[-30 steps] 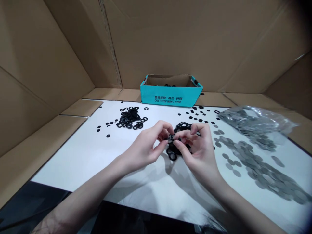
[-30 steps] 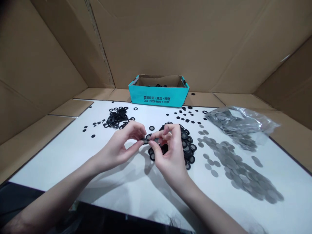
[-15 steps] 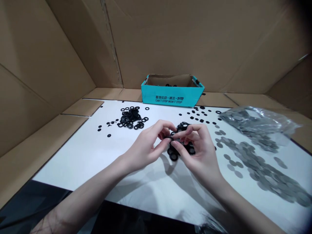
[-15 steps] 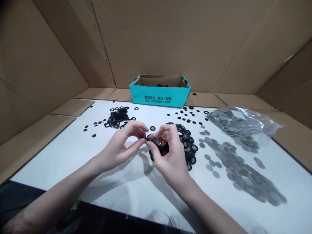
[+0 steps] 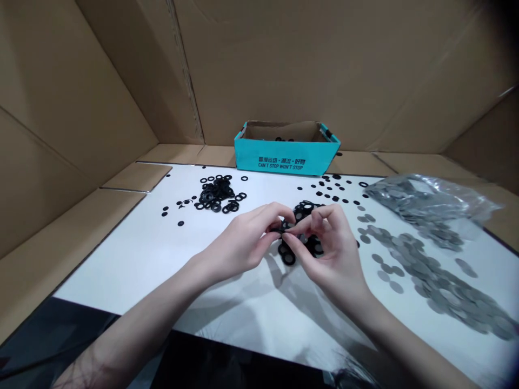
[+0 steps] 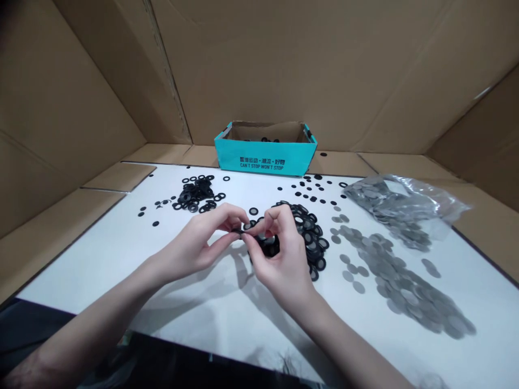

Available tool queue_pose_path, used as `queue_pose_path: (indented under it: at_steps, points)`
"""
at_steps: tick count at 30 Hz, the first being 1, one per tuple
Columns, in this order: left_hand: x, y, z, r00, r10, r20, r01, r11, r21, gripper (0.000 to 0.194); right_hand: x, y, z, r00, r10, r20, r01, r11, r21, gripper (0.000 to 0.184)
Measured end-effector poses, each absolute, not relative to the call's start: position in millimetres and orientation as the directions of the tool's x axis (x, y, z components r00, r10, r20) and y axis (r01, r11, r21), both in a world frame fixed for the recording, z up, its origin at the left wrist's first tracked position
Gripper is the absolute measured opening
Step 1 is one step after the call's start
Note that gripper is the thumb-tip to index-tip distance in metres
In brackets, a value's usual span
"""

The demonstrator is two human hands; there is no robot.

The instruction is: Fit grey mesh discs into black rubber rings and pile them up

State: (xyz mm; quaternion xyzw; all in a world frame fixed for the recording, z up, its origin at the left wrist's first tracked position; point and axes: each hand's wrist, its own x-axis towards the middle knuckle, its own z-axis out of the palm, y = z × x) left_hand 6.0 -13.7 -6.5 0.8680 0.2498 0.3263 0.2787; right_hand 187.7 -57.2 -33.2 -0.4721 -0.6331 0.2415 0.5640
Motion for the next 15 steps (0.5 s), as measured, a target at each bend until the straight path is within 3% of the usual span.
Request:
queue_pose_path:
  at_steps: [8, 15]
  points:
    - [8.9, -14.7, -9.6, 0.623, 0.617, 0.481, 0.187, -0.714, 0.674, 0.027, 190.7, -55.0, -28.5, 0.091, 0.85, 0.519, 0.418, 0.44, -0.795, 0.029]
    - [10.4, -16.2, -10.2, 0.589, 0.681, 0.435, 0.145, -0.618, 0.773, 0.017, 189.7, -55.9, -27.3, 0.067, 0.896, 0.439, 0.271, 0.407, -0.872, 0.028]
